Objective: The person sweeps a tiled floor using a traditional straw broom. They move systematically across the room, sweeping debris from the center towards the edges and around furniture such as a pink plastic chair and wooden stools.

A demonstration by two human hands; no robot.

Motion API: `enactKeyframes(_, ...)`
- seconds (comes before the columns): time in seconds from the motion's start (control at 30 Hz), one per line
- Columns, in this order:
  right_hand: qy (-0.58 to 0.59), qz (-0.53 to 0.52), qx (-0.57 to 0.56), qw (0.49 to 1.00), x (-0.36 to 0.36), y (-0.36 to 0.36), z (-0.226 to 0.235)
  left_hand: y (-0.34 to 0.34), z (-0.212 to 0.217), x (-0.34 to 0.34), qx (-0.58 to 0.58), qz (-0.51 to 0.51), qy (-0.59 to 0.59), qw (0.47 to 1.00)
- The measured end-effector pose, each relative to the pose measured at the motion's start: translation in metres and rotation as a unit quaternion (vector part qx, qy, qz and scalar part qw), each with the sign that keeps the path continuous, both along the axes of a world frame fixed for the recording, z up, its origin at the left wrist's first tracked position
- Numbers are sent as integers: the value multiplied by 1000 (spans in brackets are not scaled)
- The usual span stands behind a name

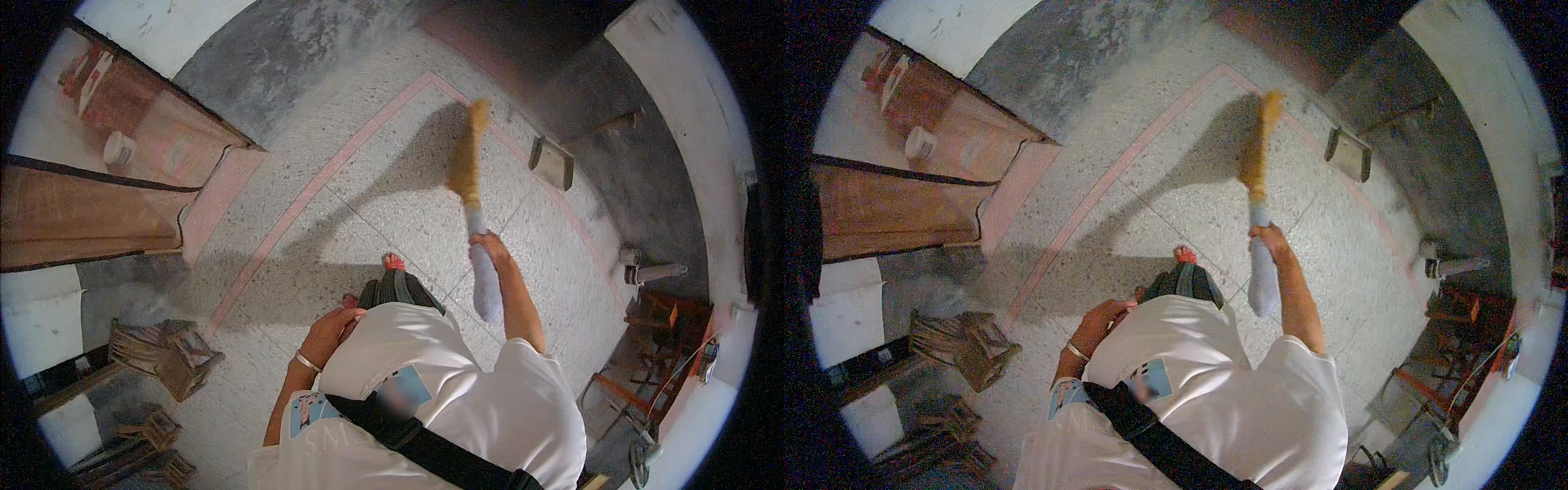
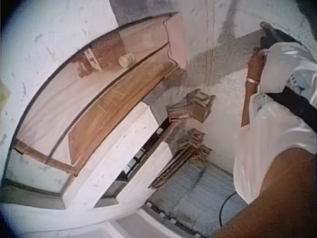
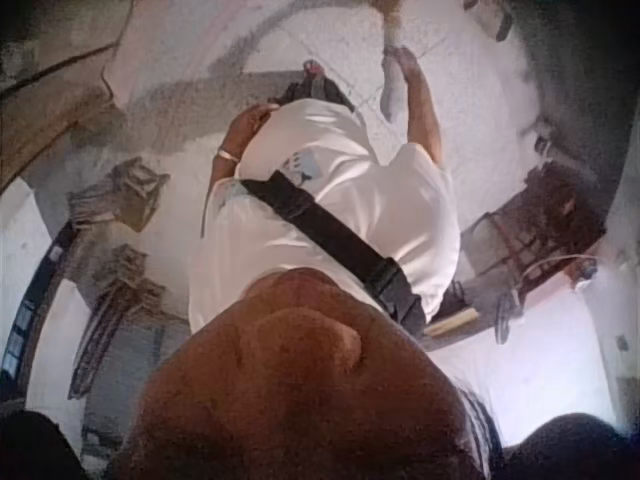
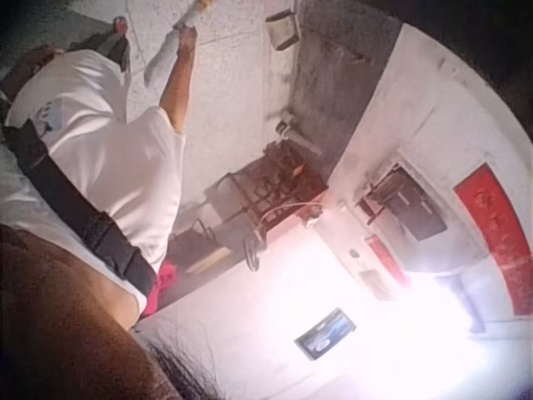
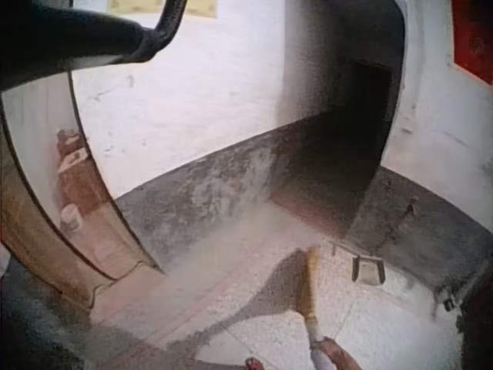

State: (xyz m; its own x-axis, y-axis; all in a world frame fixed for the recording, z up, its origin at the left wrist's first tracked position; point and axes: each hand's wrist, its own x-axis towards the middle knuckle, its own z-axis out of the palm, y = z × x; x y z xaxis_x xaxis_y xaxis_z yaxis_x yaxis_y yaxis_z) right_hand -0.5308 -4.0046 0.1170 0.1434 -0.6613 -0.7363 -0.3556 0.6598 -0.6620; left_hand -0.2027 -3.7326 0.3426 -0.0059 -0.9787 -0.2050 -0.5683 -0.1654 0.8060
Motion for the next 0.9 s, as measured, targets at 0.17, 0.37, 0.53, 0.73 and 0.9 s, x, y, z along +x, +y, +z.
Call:
enactKeyframes(0.17, -154, 96, 90, 979, 105, -10, 47, -11, 2, -8, 6, 13, -9, 1000)
enactKeyframes(0.37, -223, 236, 194, 926, 219, -49, 22, -12, -3, -16, 27, 21, -35, 999)
enactKeyframes(0.53, -270, 238, 132, 923, 216, -76, -35, -14, 3, -11, 77, 64, -20, 995)
enactKeyframes(0.73, -262, 99, 229, 932, 167, -98, -8, -13, 6, -6, 97, 103, -9, 990)
enactKeyframes(0.9, -191, 25, 80, 978, 212, -74, -4, -16, 2, -3, 85, 130, 18, 988)
